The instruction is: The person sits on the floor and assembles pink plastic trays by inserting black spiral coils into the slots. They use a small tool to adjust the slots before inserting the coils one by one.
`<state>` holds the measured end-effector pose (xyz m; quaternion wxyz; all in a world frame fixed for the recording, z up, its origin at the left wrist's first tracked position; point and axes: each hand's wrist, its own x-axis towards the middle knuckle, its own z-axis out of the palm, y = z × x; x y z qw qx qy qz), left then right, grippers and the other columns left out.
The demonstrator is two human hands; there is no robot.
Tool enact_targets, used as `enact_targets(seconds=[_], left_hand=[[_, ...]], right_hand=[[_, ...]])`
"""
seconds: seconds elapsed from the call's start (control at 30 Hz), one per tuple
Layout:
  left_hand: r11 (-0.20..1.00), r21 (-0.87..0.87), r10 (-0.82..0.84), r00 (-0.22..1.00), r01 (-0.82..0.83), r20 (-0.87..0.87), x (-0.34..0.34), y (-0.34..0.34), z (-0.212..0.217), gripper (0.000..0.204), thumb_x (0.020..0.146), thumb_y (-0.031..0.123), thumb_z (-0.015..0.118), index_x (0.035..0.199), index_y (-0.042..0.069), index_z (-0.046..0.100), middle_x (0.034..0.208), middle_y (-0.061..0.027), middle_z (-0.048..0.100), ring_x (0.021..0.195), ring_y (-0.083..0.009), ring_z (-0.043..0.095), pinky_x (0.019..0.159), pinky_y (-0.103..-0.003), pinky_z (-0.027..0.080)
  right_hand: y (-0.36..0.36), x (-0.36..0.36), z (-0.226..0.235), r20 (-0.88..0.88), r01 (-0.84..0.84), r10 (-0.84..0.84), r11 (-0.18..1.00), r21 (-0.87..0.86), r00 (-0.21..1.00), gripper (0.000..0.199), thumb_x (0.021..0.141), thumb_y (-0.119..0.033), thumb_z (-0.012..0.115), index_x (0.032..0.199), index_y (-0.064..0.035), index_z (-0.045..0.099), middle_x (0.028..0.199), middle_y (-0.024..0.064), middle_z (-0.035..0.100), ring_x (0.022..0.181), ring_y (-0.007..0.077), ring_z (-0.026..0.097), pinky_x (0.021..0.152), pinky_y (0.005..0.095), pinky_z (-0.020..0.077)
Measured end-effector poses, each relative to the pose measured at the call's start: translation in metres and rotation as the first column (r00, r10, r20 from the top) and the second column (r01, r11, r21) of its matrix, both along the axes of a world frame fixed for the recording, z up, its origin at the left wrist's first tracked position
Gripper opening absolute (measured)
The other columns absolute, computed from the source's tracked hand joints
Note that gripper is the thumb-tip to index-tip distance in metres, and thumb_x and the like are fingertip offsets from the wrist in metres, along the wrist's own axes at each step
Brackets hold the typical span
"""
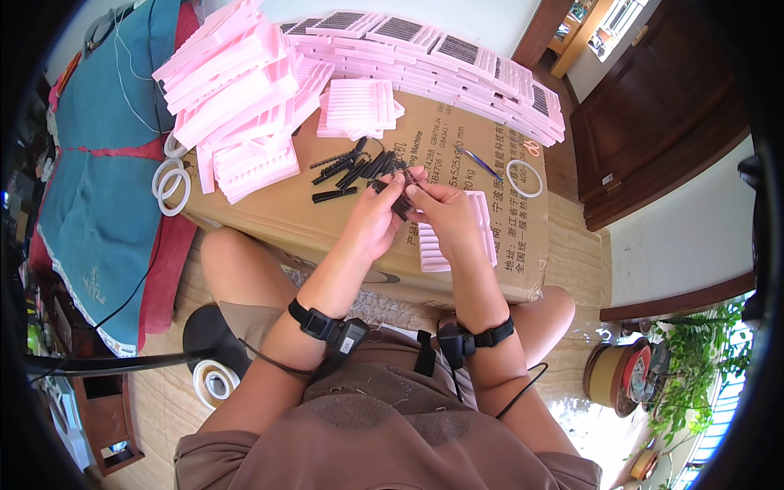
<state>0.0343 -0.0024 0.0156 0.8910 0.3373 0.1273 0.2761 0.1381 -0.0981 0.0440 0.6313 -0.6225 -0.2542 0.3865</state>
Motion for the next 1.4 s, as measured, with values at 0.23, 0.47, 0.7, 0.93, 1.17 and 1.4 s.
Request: enact_targets(seconds=[0.23,0.47,0.7,0.93,1.17,1.4], left_hand=[[0.999,-0.015,0.049,0.997,-0.05,-0.052,0.003,0.003,-0.004,0.026,0.111,0.025,0.052,0.113,0.003,0.065,0.109,-0.0083,0.069,0.099,-0.0158,0.067,0.091,-0.032,0.056],[0.981,0.172,0.13,0.963,-0.091,-0.235,0.006,0.004,-0.007,0.025,0.112,0.023,0.048,0.103,0.005,0.063,0.093,-0.0035,0.066,0.087,-0.0135,0.066,0.08,-0.03,0.057],[0.947,0.315,0.077,0.916,0.056,-0.394,-0.002,0.014,-0.002,0.022,0.112,0.025,0.047,0.101,0.011,0.06,0.082,0.0031,0.056,0.073,-0.0095,0.059,0.064,-0.023,0.044],[0.924,0.365,0.099,0.855,0.11,-0.508,-0.008,0.031,0.007,0.023,0.111,0.029,0.047,0.097,0.013,0.057,0.074,0.0062,0.047,0.066,-0.0091,0.055,0.055,-0.024,0.037],[0.904,0.386,0.021,0.881,0.185,-0.473,-0.003,0.024,0.019,0.021,0.11,0.026,0.048,0.098,0.012,0.058,0.075,0.0066,0.048,0.066,-0.0086,0.055,0.056,-0.023,0.035],[0.839,0.504,0.074,0.877,0.203,-0.475,0.0,0.02,0.021,0.021,0.11,0.025,0.048,0.098,0.011,0.058,0.074,0.0052,0.048,0.064,-0.0084,0.054,0.054,-0.023,0.034]], right_hand=[[-0.006,0.009,0.004,0.072,-0.004,0.001,0.999,0.043,0.997,0.032,0.102,-0.017,0.067,0.126,0.0026,0.07,0.107,0.0066,0.076,0.086,0.0105,0.071,0.078,0.0245,0.0564],[0.0,0.007,0.006,0.172,0.032,-0.025,0.999,-0.036,0.985,0.037,0.096,-0.018,0.075,0.128,-0.0009,0.069,0.1,0.0056,0.077,0.079,0.0086,0.068,0.071,0.0247,0.0534],[0.0,0.018,0.001,0.501,0.189,-0.144,0.981,-0.041,0.853,0.025,0.091,-0.015,0.079,0.11,0.003,0.078,0.087,0.0056,0.076,0.077,0.0085,0.068,0.07,0.0239,0.0536],[-0.024,0.045,0.004,0.623,0.166,-0.094,0.984,-0.059,0.776,0.022,0.088,-0.007,0.08,0.107,0.0046,0.078,0.085,0.0082,0.077,0.075,0.0083,0.068,0.069,0.0241,0.0541],[-0.015,0.031,0.007,0.721,0.129,-0.081,0.992,-0.012,0.688,0.044,0.083,-0.025,0.084,0.118,-0.0011,0.072,0.115,0.0151,0.076,0.105,0.0202,0.069,0.094,0.0361,0.0528],[0.0,0.016,0.007,0.435,0.147,-0.129,0.989,-0.008,0.891,0.03,0.092,-0.014,0.076,0.116,0.0027,0.071,0.106,0.014,0.078,0.092,0.0136,0.071,0.086,0.0297,0.0549]])
